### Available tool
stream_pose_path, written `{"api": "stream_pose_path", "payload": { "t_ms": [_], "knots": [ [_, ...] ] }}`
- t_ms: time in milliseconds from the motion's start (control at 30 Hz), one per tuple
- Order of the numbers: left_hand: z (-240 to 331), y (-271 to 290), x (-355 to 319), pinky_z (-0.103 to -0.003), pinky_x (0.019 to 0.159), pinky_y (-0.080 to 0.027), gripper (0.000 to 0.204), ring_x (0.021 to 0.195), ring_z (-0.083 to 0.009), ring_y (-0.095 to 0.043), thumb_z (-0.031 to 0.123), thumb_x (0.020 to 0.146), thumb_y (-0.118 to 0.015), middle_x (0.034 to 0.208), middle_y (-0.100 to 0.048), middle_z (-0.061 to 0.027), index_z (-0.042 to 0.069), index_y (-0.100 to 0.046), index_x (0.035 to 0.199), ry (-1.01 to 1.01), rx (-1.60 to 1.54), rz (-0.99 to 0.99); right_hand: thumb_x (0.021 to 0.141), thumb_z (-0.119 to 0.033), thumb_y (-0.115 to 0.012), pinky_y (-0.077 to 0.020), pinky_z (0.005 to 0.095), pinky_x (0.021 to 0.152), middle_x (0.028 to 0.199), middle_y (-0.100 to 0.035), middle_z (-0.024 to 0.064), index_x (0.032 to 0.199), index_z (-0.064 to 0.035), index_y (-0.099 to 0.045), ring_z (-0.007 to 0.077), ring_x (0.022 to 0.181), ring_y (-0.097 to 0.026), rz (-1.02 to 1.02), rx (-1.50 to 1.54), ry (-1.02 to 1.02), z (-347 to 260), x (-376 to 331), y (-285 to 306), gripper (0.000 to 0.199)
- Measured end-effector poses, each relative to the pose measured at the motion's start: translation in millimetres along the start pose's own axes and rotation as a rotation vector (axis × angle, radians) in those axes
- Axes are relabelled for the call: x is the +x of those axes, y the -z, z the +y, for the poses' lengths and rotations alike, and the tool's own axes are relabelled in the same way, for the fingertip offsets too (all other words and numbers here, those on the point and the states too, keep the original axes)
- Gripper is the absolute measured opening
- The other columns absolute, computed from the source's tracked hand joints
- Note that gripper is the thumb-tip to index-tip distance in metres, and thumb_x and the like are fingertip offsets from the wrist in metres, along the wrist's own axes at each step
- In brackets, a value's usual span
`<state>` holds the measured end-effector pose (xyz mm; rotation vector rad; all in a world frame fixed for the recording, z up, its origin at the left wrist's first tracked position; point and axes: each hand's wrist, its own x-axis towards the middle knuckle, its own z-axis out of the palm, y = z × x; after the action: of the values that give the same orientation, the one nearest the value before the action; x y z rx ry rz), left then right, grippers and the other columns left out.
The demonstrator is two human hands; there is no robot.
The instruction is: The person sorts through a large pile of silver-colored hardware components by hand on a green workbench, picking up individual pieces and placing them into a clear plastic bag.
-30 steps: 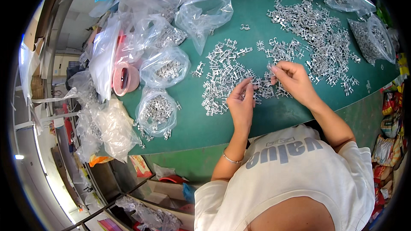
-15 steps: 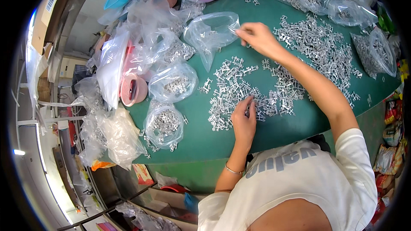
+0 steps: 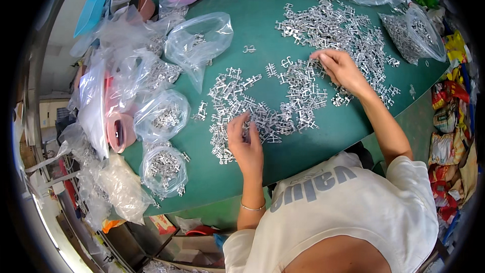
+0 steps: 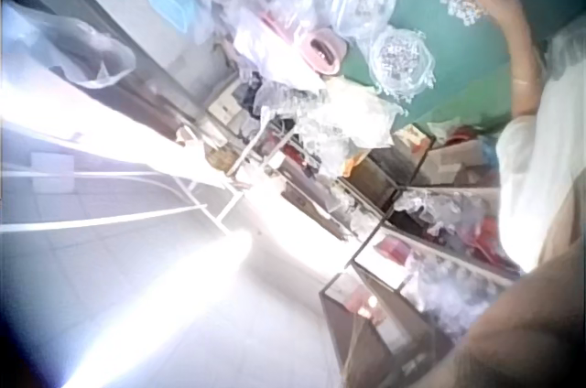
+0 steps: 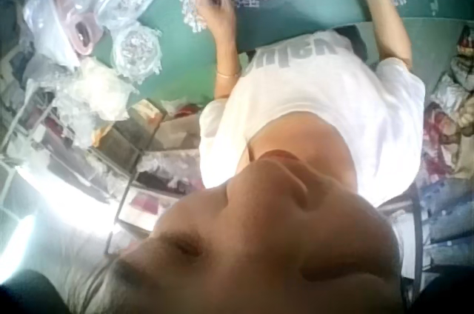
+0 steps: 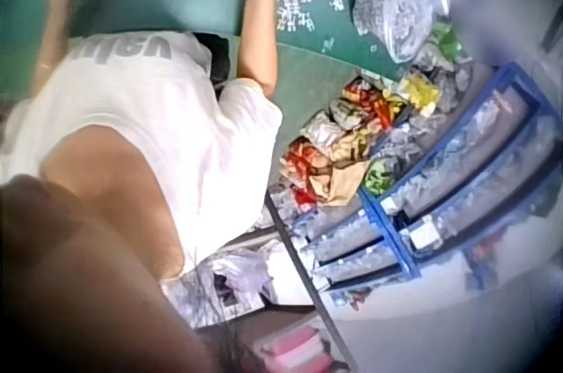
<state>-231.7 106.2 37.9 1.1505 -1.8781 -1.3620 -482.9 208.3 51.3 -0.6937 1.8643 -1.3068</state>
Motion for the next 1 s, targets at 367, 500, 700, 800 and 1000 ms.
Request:
{"api": "stream_pose_path", "payload": {
  "t_ms": [367, 500, 700, 800, 1000],
  "knots": [
    [9, -38, 17, -0.041, 0.101, -0.037, 0.045, 0.123, -0.0339, -0.038, -0.004, 0.085, -0.045, 0.13, -0.037, -0.029, -0.011, -0.031, 0.128, 0.463, -1.141, -0.41, 0.071, 0.0, -0.055, -0.0498, 0.0383, 0.054, 0.112, -0.052, 0.0113, 0.101, -0.0031, -0.059, 0.0285, 0.066, -0.062, 0.077, -1.046, 0.494, 21, -20, -23, 0.031],
    [9, -39, 23, -0.04, 0.1, -0.038, 0.044, 0.122, -0.035, -0.04, -0.002, 0.086, -0.045, 0.13, -0.036, -0.0298, -0.012, -0.031, 0.127, 0.423, -1.085, -0.363, 0.068, 0.003, -0.054, -0.0494, 0.0386, 0.057, 0.114, -0.052, 0.0109, 0.101, -0.0032, -0.059, 0.0299, 0.068, -0.061, -0.086, -0.907, 0.545, 27, -33, -9, 0.033],
    [19, -45, 34, -0.04, 0.1, -0.039, 0.042, 0.122, -0.0353, -0.039, 0.004, 0.091, -0.04, 0.129, -0.035, -0.0327, -0.013, -0.028, 0.128, 0.426, -1.073, -0.31, 0.074, 0.002, -0.053, -0.047, 0.0408, 0.061, 0.104, -0.056, 0.0098, 0.103, -0.0046, -0.059, 0.0323, 0.071, -0.059, 0.179, -0.908, 0.447, 14, 3, -5, 0.03],
    [17, -50, 39, -0.042, 0.101, -0.037, 0.043, 0.124, -0.0365, -0.036, 0.012, 0.093, -0.035, 0.132, -0.032, -0.032, -0.011, -0.027, 0.129, 0.459, -1.133, -0.296, 0.076, -0.004, -0.056, -0.0458, 0.0419, 0.059, 0.097, -0.056, 0.0088, 0.094, -0.0043, -0.058, 0.033, 0.068, -0.058, 0.059, -1.001, 0.434, 19, 2, -5, 0.018],
    [18, -52, 39, -0.043, 0.103, -0.034, 0.047, 0.125, -0.0365, -0.034, 0.017, 0.094, -0.035, 0.134, -0.03, -0.0295, -0.009, -0.025, 0.131, 0.538, -1.355, -0.371, 0.075, -0.003, -0.061, -0.0443, 0.038, 0.057, 0.085, -0.058, 0.0107, 0.087, -0.0023, -0.056, 0.0325, 0.065, -0.056, 0.071, -0.724, 0.447, 24, -15, 9, 0.013]
  ]
}}
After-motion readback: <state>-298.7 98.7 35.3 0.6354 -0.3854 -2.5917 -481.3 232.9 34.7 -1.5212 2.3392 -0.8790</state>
